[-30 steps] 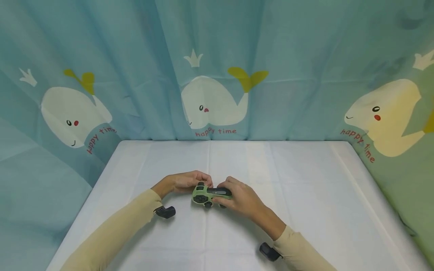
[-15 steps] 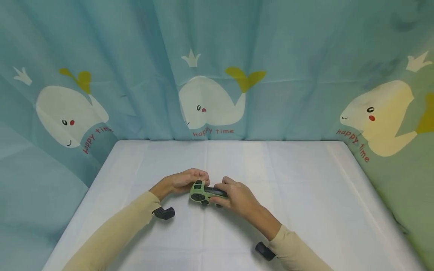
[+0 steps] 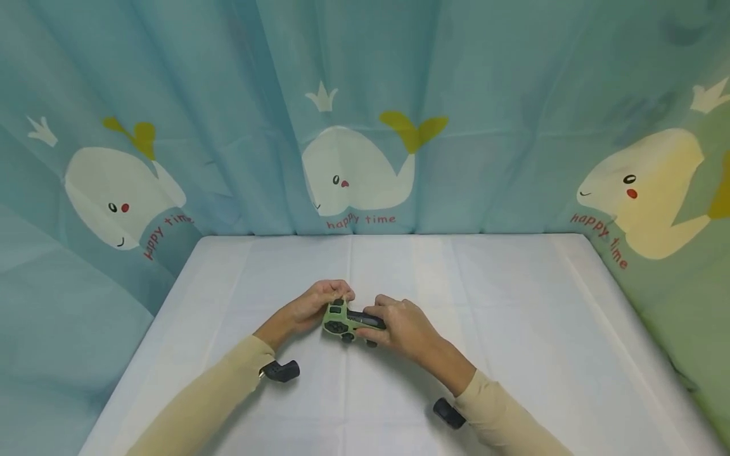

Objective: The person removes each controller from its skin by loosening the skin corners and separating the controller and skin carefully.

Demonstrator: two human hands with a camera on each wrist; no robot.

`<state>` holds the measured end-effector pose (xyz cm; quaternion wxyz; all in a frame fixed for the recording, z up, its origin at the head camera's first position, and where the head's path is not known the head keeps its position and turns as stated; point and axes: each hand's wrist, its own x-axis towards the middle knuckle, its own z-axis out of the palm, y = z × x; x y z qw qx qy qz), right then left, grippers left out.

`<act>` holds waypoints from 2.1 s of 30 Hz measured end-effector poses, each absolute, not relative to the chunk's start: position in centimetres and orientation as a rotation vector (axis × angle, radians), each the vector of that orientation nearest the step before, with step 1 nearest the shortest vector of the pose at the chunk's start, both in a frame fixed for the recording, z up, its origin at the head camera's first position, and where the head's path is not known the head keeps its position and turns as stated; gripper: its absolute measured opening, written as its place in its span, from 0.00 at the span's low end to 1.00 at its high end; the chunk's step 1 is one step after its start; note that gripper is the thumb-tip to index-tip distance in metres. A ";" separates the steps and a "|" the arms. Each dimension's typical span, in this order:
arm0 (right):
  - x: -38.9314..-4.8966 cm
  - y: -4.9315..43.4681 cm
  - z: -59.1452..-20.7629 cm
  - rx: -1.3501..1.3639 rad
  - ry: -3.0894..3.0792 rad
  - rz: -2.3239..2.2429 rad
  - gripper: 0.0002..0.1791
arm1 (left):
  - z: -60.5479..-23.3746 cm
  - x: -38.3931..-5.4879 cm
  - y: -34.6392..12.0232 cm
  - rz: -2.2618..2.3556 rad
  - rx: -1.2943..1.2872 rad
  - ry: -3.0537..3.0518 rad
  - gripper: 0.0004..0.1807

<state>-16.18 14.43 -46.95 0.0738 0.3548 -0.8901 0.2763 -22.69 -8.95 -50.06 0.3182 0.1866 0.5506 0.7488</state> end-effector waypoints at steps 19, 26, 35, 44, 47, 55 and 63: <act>-15.9 14.5 -47.4 1.040 -2.680 0.780 0.16 | -49.5 -22.2 -10.1 1.870 0.600 1.724 0.12; -15.8 14.6 -47.2 1.032 -2.759 0.848 0.18 | -50.0 -22.0 -10.9 1.864 0.629 1.648 0.13; -15.4 14.7 -47.5 1.019 -2.742 0.792 0.17 | -50.2 -22.2 -11.7 1.785 0.664 1.560 0.12; -15.4 14.6 -47.3 1.017 -2.757 0.763 0.19 | -50.5 -22.1 -12.4 1.837 0.644 1.412 0.12; -15.3 14.6 -47.2 1.021 -2.747 0.752 0.19 | -50.7 -21.9 -12.6 1.860 0.640 1.363 0.12; -15.5 14.6 -47.2 1.041 -2.725 0.758 0.19 | -51.1 -21.8 -13.0 1.892 0.621 1.305 0.11; -15.5 14.9 -47.1 1.009 -2.776 0.794 0.19 | -51.0 -21.8 -13.2 1.844 0.654 1.319 0.13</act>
